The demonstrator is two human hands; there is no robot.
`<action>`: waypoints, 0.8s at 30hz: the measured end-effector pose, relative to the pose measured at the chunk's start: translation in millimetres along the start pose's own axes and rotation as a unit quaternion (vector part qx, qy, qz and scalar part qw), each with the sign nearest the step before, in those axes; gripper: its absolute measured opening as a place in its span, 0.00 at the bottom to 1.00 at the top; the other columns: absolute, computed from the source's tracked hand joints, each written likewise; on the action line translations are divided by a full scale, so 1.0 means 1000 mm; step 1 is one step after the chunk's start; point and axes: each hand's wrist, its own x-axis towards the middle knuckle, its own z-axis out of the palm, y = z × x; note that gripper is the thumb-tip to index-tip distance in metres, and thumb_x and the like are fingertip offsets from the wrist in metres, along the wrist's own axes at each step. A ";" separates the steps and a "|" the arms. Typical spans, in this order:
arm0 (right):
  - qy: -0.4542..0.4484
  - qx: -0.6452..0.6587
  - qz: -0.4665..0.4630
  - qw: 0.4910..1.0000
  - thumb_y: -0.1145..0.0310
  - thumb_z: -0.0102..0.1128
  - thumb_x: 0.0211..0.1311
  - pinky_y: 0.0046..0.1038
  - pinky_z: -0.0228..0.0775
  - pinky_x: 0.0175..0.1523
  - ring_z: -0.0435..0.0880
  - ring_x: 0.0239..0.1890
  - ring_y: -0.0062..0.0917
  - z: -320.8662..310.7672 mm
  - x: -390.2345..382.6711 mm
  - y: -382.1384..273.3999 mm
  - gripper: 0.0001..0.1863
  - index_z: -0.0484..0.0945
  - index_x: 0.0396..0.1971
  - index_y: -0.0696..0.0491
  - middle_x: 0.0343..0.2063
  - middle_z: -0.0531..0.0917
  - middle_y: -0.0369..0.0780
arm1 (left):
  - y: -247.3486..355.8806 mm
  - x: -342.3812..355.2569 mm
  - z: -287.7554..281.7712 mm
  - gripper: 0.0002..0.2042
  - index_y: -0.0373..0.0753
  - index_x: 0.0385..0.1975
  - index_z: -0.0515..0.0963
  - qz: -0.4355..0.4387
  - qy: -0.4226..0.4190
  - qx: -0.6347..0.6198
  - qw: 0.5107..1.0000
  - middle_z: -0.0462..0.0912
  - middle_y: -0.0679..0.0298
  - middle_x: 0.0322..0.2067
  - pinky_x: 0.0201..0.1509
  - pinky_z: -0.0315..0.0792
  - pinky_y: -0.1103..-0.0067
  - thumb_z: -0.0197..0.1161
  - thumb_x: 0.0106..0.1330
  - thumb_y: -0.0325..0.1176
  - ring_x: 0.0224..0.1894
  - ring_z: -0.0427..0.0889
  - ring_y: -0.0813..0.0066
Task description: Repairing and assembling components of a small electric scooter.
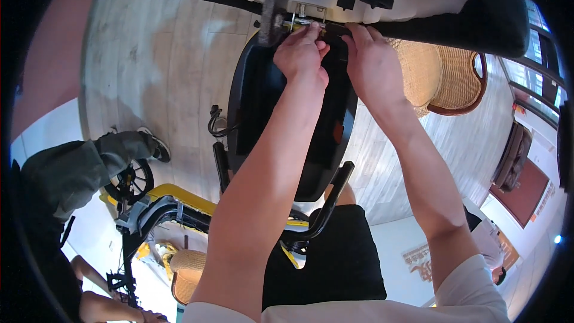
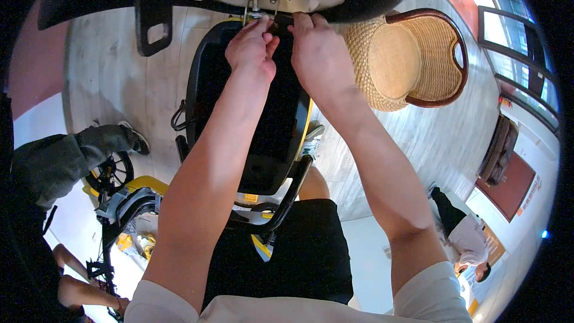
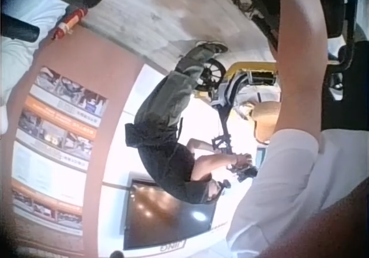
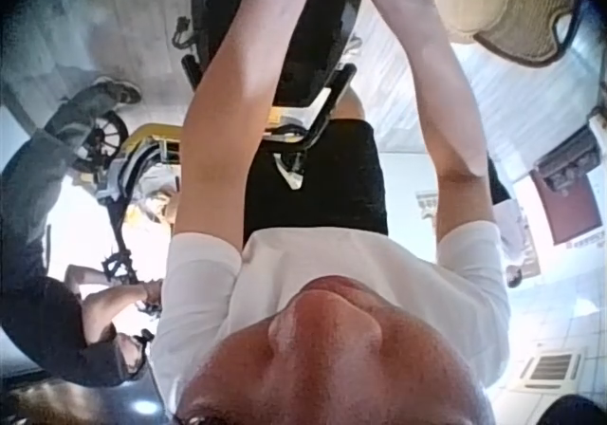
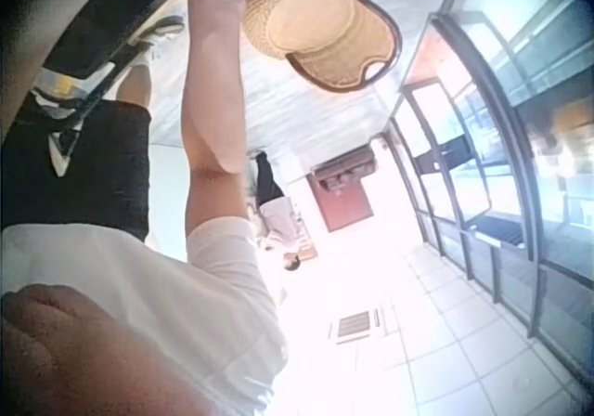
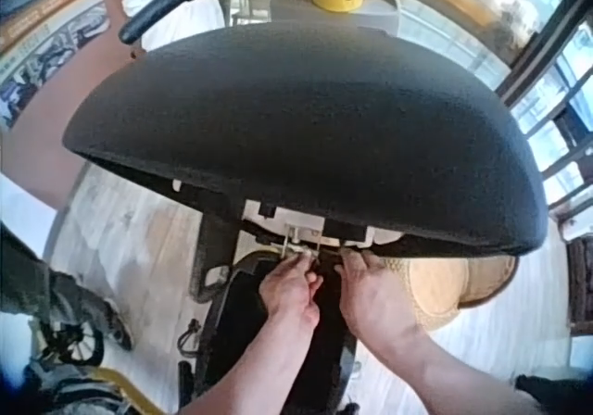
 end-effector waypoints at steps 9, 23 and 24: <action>0.091 0.073 0.059 0.991 0.69 0.56 0.63 0.45 0.76 0.35 0.82 0.31 0.50 0.021 -0.007 0.011 0.09 0.76 0.41 0.55 0.36 0.81 0.51 | -0.002 -0.004 -0.026 0.06 0.30 0.36 0.80 0.104 -0.018 0.134 0.985 0.82 0.61 0.28 0.22 0.75 0.81 0.64 0.62 0.26 0.18 0.72 0.81; 0.056 0.106 -0.044 0.992 0.73 0.54 0.60 0.41 0.76 0.32 0.81 0.30 0.48 0.005 0.000 -0.020 0.09 0.72 0.40 0.59 0.34 0.78 0.49 | 0.015 0.003 -0.024 0.11 0.33 0.41 0.77 -0.020 -0.067 0.000 0.998 0.83 0.61 0.35 0.32 0.78 0.78 0.56 0.71 0.36 0.31 0.82 0.75; 0.052 0.094 -0.042 0.993 0.73 0.54 0.60 0.41 0.76 0.33 0.81 0.31 0.48 0.005 0.003 -0.022 0.09 0.72 0.40 0.59 0.34 0.78 0.50 | 0.016 0.005 -0.021 0.11 0.33 0.40 0.77 -0.022 -0.068 -0.004 0.997 0.84 0.61 0.36 0.33 0.78 0.78 0.55 0.71 0.36 0.32 0.82 0.75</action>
